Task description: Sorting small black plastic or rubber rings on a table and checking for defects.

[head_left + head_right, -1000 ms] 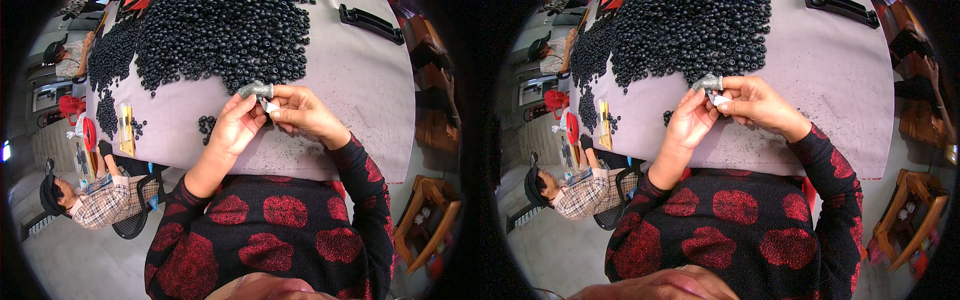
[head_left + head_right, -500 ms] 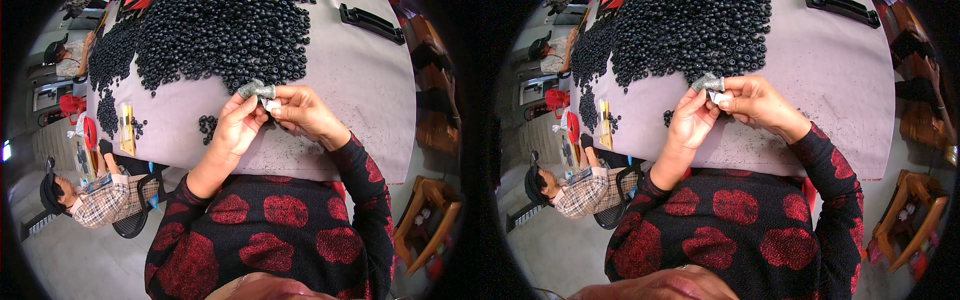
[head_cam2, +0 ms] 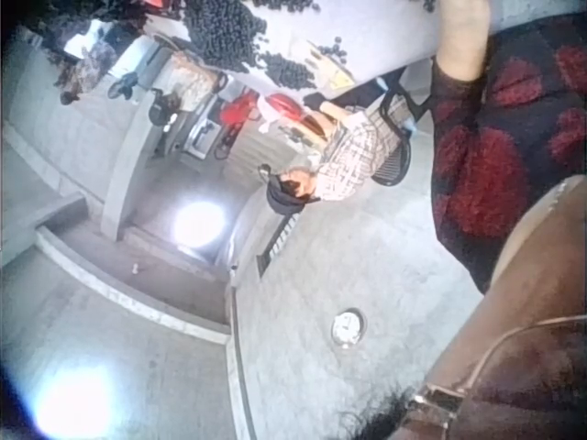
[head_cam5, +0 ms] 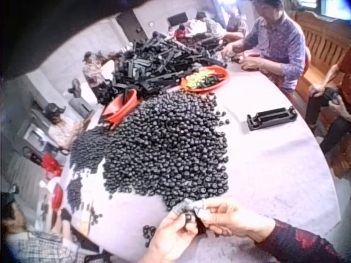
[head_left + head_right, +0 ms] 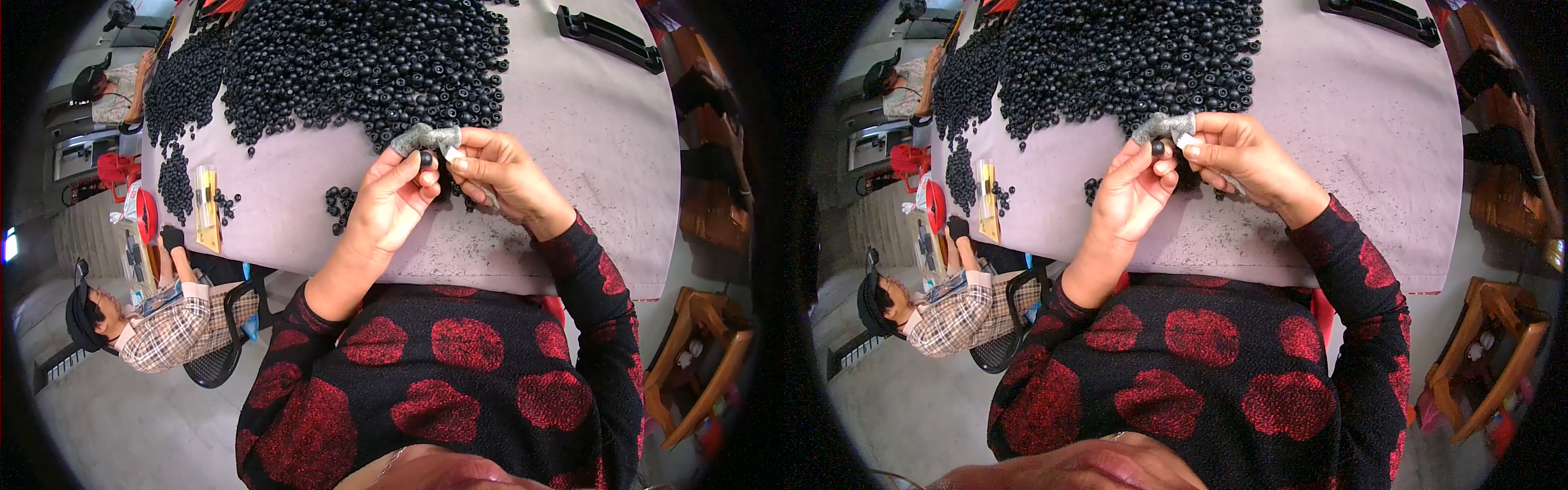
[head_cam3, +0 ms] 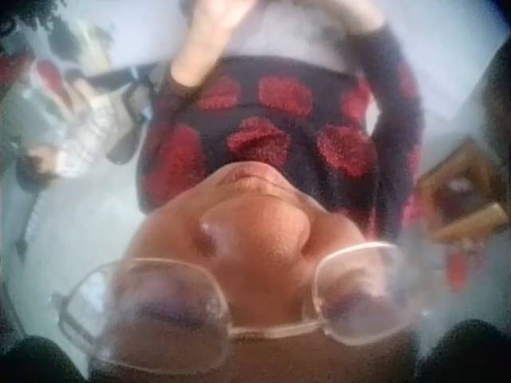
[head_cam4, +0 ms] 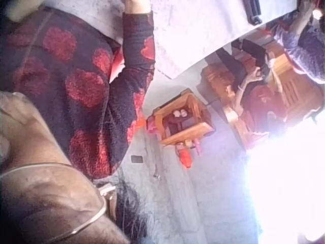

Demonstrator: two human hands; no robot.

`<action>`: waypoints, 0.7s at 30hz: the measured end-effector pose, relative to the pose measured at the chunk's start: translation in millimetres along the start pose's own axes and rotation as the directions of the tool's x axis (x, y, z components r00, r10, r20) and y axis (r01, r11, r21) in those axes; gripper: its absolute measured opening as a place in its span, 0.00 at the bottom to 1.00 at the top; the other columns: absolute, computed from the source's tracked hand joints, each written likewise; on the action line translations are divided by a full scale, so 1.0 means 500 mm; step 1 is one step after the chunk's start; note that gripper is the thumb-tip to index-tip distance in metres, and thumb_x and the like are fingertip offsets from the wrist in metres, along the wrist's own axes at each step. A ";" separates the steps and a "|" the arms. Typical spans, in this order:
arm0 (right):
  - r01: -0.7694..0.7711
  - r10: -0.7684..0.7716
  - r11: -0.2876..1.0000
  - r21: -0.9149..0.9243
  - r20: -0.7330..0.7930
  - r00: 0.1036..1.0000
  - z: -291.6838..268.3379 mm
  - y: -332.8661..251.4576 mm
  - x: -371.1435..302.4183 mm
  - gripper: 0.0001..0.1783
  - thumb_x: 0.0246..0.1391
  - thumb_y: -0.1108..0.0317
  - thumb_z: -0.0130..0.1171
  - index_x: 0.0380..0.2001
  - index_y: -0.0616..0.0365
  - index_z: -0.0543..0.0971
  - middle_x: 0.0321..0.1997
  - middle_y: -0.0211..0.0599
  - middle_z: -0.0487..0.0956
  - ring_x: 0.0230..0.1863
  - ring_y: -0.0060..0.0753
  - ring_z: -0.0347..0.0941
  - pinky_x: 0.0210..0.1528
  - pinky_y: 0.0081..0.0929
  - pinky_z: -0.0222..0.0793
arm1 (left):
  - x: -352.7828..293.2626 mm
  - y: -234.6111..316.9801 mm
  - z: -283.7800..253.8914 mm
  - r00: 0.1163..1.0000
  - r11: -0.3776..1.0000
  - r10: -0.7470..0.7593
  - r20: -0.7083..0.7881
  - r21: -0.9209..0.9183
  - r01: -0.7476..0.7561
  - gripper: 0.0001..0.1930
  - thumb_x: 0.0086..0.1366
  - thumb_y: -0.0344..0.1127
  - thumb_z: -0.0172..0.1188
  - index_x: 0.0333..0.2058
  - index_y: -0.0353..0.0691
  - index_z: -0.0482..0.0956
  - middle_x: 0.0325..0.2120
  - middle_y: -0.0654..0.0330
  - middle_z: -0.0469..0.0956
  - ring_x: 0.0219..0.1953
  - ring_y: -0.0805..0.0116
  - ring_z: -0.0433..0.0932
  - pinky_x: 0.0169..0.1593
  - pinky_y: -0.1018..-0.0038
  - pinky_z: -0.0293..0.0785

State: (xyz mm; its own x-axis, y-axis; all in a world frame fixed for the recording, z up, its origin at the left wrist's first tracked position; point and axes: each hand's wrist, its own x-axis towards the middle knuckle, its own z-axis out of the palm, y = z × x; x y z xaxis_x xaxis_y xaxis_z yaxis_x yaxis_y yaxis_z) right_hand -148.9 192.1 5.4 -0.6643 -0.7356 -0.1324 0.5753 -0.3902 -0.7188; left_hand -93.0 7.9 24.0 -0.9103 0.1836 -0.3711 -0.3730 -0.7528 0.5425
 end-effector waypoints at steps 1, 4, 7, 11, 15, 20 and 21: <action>0.025 -0.025 0.999 0.032 -0.020 1.000 0.000 -0.001 0.002 0.12 0.60 0.70 0.57 0.45 0.63 0.76 0.26 0.27 0.76 0.17 0.09 0.64 0.17 0.08 0.58 | -0.001 0.002 0.002 1.000 1.000 -0.005 0.005 -0.010 0.005 0.13 0.67 0.30 0.55 0.50 0.39 0.73 0.34 0.62 0.76 0.32 0.75 0.75 0.37 0.79 0.75; 0.024 -0.024 0.999 0.029 -0.011 1.000 0.001 -0.003 0.003 0.13 0.59 0.70 0.58 0.46 0.64 0.76 0.26 0.27 0.76 0.17 0.10 0.64 0.19 0.08 0.59 | 0.000 0.001 -0.005 1.000 1.000 -0.001 0.021 -0.015 0.001 0.14 0.67 0.30 0.56 0.51 0.39 0.72 0.34 0.62 0.76 0.33 0.75 0.74 0.38 0.79 0.74; 0.012 -0.012 1.000 -0.001 0.001 1.000 -0.001 -0.003 0.001 0.15 0.59 0.70 0.57 0.48 0.64 0.74 0.26 0.26 0.75 0.17 0.10 0.63 0.18 0.09 0.57 | -0.001 0.002 -0.004 0.998 0.999 0.030 0.060 0.015 -0.031 0.16 0.66 0.30 0.57 0.52 0.39 0.71 0.35 0.62 0.76 0.34 0.74 0.75 0.39 0.78 0.74; -0.015 0.015 0.999 -0.030 0.030 0.999 0.011 -0.016 -0.002 0.18 0.58 0.70 0.57 0.51 0.64 0.73 0.25 0.26 0.74 0.16 0.10 0.60 0.17 0.10 0.54 | -0.008 0.005 0.004 0.994 0.994 0.089 0.069 0.063 -0.093 0.18 0.66 0.29 0.57 0.53 0.38 0.69 0.35 0.61 0.76 0.34 0.73 0.75 0.39 0.77 0.75; -0.001 0.004 0.998 -0.065 0.046 0.999 0.010 -0.016 -0.004 0.19 0.58 0.70 0.57 0.51 0.64 0.73 0.26 0.25 0.74 0.16 0.10 0.60 0.17 0.10 0.52 | -0.011 0.005 0.006 0.989 0.991 0.106 0.101 0.077 -0.114 0.19 0.65 0.28 0.57 0.54 0.38 0.67 0.36 0.60 0.77 0.34 0.72 0.75 0.40 0.74 0.76; 0.003 0.002 0.997 -0.079 0.069 0.998 0.009 -0.016 -0.005 0.17 0.58 0.69 0.58 0.50 0.61 0.75 0.29 0.23 0.79 0.17 0.08 0.63 0.16 0.08 0.54 | -0.012 0.004 0.002 0.988 0.990 0.109 0.110 0.076 -0.118 0.19 0.65 0.27 0.58 0.54 0.38 0.67 0.38 0.59 0.78 0.35 0.72 0.76 0.41 0.72 0.77; 0.004 0.002 0.997 -0.079 0.069 0.998 0.009 -0.015 -0.006 0.17 0.58 0.69 0.58 0.50 0.61 0.75 0.29 0.23 0.79 0.17 0.08 0.63 0.16 0.08 0.54 | -0.013 0.003 0.002 0.987 0.988 0.118 0.109 0.087 -0.128 0.20 0.65 0.27 0.58 0.54 0.38 0.67 0.38 0.59 0.78 0.35 0.72 0.76 0.41 0.72 0.77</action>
State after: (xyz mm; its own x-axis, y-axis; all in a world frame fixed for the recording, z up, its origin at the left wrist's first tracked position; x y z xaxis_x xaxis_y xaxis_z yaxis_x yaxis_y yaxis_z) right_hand -149.2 194.9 14.2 -0.6291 -0.7725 -0.0864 0.5331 -0.3479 -0.7712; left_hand -87.9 6.2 28.0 -0.9621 0.1615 -0.2196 -0.2676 -0.7124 0.6487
